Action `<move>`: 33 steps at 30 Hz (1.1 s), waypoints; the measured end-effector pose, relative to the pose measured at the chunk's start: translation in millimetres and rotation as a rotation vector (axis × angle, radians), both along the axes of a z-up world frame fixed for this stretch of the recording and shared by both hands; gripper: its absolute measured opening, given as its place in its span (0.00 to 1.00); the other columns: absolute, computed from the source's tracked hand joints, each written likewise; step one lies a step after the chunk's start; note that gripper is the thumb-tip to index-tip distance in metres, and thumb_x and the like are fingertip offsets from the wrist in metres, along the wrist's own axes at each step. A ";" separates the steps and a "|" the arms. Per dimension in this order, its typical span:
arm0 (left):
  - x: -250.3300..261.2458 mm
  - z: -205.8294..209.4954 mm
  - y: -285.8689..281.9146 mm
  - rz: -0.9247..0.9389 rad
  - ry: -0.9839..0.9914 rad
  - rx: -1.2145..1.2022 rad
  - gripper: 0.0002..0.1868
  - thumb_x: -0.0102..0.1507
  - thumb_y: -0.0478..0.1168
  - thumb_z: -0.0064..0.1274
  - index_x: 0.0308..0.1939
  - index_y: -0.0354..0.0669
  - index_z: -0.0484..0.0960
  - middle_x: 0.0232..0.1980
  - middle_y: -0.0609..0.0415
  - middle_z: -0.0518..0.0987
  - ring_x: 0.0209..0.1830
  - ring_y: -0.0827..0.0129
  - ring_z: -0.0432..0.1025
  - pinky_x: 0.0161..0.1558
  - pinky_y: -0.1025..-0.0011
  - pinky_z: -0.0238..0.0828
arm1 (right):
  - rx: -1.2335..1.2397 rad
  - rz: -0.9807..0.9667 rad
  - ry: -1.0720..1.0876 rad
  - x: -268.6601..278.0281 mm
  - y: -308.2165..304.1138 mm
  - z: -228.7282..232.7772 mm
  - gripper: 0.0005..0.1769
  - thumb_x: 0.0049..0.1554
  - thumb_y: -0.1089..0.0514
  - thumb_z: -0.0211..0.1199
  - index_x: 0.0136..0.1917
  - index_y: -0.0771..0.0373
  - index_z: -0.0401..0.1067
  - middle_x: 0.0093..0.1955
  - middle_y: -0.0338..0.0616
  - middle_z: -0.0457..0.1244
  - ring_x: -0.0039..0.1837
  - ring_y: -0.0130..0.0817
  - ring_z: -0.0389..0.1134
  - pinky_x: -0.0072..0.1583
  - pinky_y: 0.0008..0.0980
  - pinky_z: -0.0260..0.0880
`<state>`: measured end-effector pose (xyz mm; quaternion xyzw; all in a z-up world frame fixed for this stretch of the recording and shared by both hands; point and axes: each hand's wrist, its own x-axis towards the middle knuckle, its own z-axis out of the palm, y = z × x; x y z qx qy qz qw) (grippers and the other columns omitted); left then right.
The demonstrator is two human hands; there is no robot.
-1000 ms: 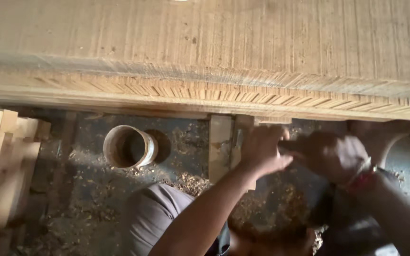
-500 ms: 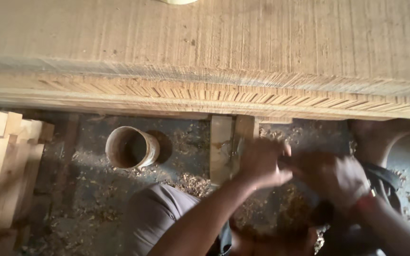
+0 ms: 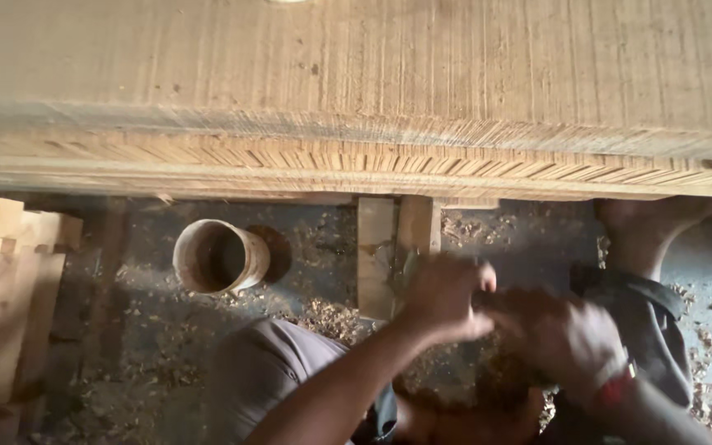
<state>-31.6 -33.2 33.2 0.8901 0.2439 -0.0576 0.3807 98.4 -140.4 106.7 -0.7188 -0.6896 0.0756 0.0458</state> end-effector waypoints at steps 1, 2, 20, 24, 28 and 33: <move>-5.5 5.6 -7.9 -0.004 -0.042 0.004 0.23 0.50 0.54 0.69 0.45 0.55 0.82 0.40 0.55 0.81 0.48 0.59 0.72 0.58 0.46 0.61 | 0.012 0.015 -0.014 -1.8 -6.7 0.0 0.19 0.55 0.41 0.61 0.55 0.47 0.80 0.45 0.42 0.73 0.36 0.31 0.74 0.33 0.34 0.75; -5.8 12.3 -9.3 0.007 -0.002 -0.029 0.24 0.49 0.52 0.69 0.47 0.56 0.82 0.42 0.56 0.81 0.49 0.59 0.72 0.59 0.42 0.58 | -0.082 -0.045 -0.054 0.7 -4.8 -2.5 0.19 0.56 0.40 0.60 0.56 0.44 0.79 0.46 0.40 0.73 0.36 0.31 0.74 0.35 0.34 0.76; 28.6 14.8 29.0 0.088 0.042 -0.027 0.20 0.52 0.54 0.66 0.47 0.60 0.85 0.41 0.58 0.82 0.41 0.64 0.76 0.45 0.56 0.72 | -0.082 0.000 -0.053 26.9 23.7 -13.5 0.11 0.62 0.46 0.57 0.52 0.44 0.78 0.50 0.39 0.73 0.40 0.30 0.75 0.36 0.33 0.75; 41.9 -6.6 52.4 0.084 -0.011 0.081 0.22 0.51 0.51 0.68 0.47 0.55 0.82 0.39 0.60 0.84 0.42 0.65 0.78 0.54 0.55 0.67 | -0.180 -0.096 -0.096 42.6 42.9 -18.5 0.19 0.57 0.41 0.57 0.60 0.35 0.77 0.50 0.39 0.72 0.40 0.39 0.74 0.37 0.41 0.75; -12.8 -26.5 -18.2 0.130 -0.399 0.118 0.25 0.45 0.52 0.71 0.43 0.52 0.83 0.42 0.57 0.83 0.47 0.59 0.77 0.53 0.55 0.69 | -0.155 -0.094 0.081 6.2 -18.7 -17.4 0.21 0.55 0.36 0.57 0.57 0.42 0.76 0.51 0.38 0.72 0.38 0.38 0.75 0.36 0.41 0.76; 18.2 1.7 13.3 0.071 -0.092 -0.055 0.20 0.50 0.54 0.68 0.44 0.60 0.84 0.43 0.63 0.85 0.44 0.62 0.78 0.52 0.49 0.66 | -0.247 -0.251 0.084 7.5 -4.0 -9.7 0.16 0.57 0.37 0.57 0.52 0.37 0.81 0.49 0.40 0.72 0.42 0.43 0.74 0.41 0.44 0.76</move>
